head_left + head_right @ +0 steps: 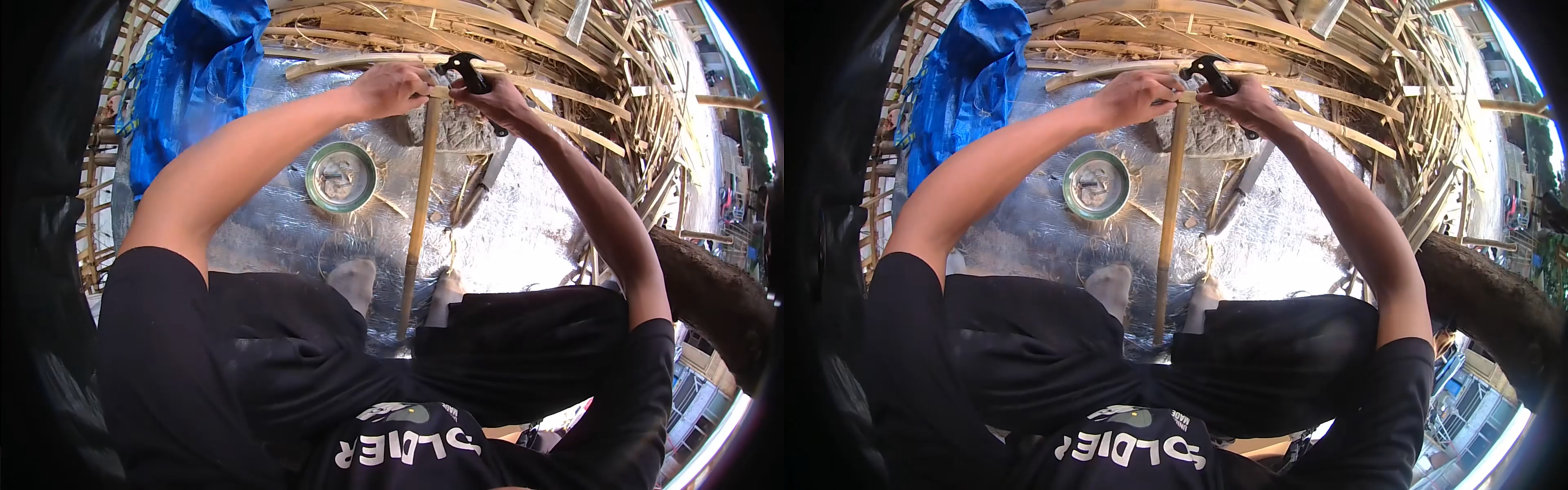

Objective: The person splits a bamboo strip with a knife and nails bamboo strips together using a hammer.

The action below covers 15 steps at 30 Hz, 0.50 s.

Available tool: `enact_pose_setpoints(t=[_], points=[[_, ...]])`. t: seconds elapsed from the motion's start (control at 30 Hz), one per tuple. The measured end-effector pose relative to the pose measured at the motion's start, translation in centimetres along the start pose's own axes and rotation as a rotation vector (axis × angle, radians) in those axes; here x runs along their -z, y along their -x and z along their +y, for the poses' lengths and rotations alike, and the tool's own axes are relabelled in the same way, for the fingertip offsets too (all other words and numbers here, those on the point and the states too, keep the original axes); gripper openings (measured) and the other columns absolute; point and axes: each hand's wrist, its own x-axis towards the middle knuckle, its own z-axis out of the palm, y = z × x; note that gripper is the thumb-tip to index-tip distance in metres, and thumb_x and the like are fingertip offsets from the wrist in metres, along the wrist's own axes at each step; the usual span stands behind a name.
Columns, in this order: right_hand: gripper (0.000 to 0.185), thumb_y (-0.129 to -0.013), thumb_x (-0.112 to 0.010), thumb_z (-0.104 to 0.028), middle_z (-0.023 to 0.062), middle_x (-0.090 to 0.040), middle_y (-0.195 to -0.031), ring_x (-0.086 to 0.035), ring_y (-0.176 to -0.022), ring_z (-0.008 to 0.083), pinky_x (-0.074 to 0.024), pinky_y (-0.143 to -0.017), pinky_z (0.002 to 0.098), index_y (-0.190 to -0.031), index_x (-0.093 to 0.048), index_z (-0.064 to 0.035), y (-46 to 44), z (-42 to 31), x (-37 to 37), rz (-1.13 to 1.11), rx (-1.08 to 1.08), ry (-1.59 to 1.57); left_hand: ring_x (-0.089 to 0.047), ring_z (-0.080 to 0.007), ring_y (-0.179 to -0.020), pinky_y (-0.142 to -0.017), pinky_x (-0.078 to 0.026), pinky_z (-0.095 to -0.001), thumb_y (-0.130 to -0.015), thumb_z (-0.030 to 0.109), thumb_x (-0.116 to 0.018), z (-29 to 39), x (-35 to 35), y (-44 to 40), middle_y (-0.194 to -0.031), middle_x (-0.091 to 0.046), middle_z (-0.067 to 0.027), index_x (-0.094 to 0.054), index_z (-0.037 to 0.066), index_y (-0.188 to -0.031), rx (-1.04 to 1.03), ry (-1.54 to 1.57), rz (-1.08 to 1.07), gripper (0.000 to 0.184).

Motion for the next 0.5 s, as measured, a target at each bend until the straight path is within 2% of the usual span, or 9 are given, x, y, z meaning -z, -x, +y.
enact_pose_setpoints(t=[0.23, 0.3, 0.5], points=[[0.029, -0.081, -0.079, -0.034, 0.0039, -0.075, -0.086, -0.063, -0.067, 0.0075, -0.0455, -0.054, 0.0263, -0.095, -0.075, -0.009, -0.6, -1.1, 0.0, -0.082, -0.058, 0.024, -0.065, -0.0272, -0.097, -0.086, -0.053, -0.0368, -0.087, 0.017, -0.068, -0.1, -0.1, -0.1, -0.108, -0.068, -0.0076, -0.072, 0.004, -0.099, -0.019, 0.009, 0.029, 0.018], [0.028, -0.08, -0.079, -0.033, 0.0042, -0.074, -0.082, -0.063, -0.065, 0.0076, -0.0443, -0.051, 0.0263, -0.093, -0.075, -0.0084, -0.8, -1.0, -0.1, -0.08, -0.065, -0.065, -0.066, -0.0275, -0.097, -0.084, -0.053, -0.0366, -0.086, 0.017, -0.068, -0.4, 0.0, -0.3, -0.108, -0.068, -0.008, -0.072, 0.004, -0.1, -0.079, -0.006, 0.036, 0.019], [0.026, -0.079, -0.079, -0.031, 0.003, -0.071, -0.076, -0.062, -0.064, 0.0085, -0.0438, -0.05, 0.0267, -0.087, -0.075, -0.0072, -1.0, -1.7, 0.0, -0.084, -0.061, -0.015, -0.067, -0.0269, -0.095, -0.081, -0.054, -0.0373, -0.085, 0.016, -0.069, -0.6, -0.1, -0.4, -0.106, -0.069, -0.008, -0.072, 0.006, -0.103, -0.025, 0.007, 0.014, 0.021]])
